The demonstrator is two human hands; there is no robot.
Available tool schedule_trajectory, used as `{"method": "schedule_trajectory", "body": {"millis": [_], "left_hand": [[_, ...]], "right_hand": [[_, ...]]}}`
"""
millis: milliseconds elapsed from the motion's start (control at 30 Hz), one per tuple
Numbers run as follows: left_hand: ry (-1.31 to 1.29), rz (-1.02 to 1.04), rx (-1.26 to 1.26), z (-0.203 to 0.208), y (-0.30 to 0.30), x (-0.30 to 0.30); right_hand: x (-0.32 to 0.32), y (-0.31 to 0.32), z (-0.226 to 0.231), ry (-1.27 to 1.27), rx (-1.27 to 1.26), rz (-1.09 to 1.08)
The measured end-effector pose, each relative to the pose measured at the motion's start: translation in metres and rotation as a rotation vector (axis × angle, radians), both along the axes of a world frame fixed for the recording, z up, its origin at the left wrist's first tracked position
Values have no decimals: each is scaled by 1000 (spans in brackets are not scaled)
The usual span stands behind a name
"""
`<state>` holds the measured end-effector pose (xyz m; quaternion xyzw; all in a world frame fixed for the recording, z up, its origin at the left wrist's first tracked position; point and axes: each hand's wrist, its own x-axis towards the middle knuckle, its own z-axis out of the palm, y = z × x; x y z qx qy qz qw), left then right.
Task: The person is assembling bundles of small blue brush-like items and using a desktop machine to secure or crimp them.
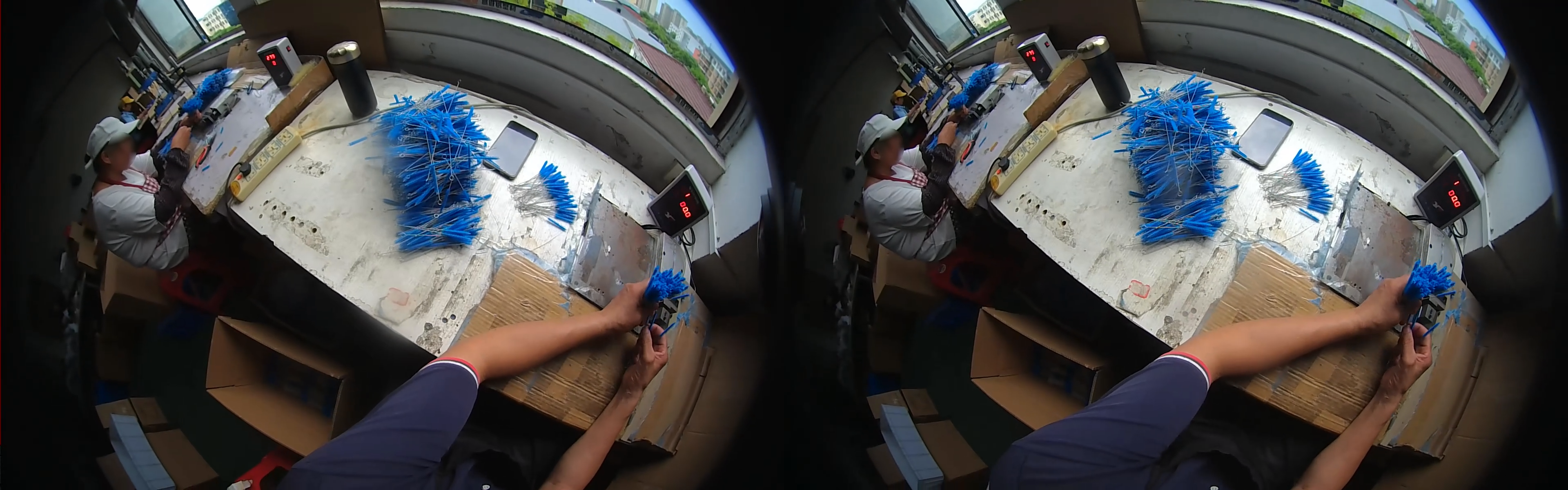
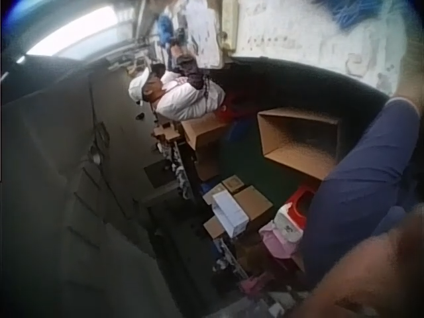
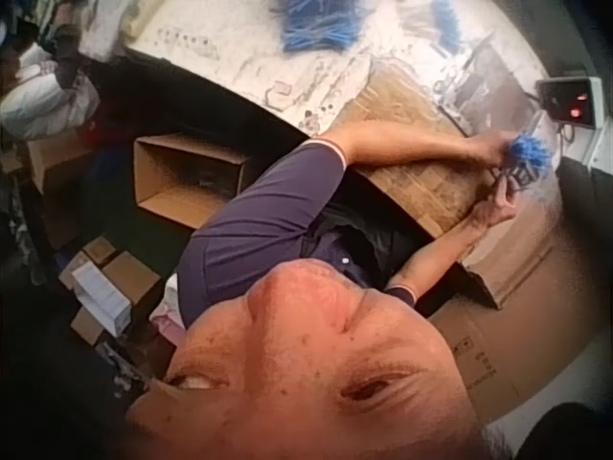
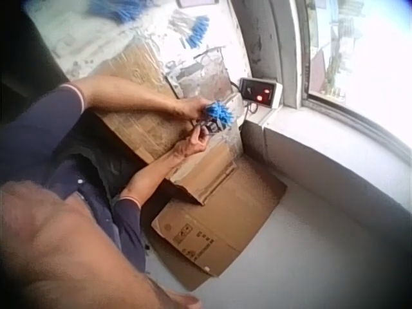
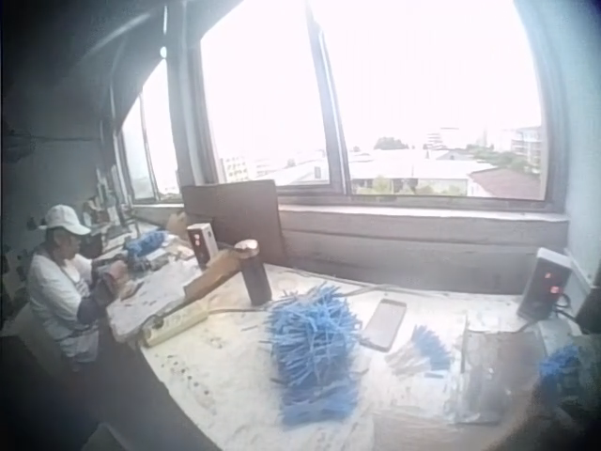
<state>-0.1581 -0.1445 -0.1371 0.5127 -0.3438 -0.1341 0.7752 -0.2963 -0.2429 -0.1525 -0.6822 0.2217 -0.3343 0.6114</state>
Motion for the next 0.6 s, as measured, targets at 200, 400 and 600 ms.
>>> {"method": "schedule_trajectory", "body": {"millis": [200,400,600], "left_hand": [[-142,165,-45,-9,-26,-21],[228,303,-14,1,5,16],[254,258,-10,-1,-13,5]], "right_hand": [[-31,-14,7,-32,59,-98],[11,3,8,98,-83,-248],[5,-11,11,100,-114,-379]]}}
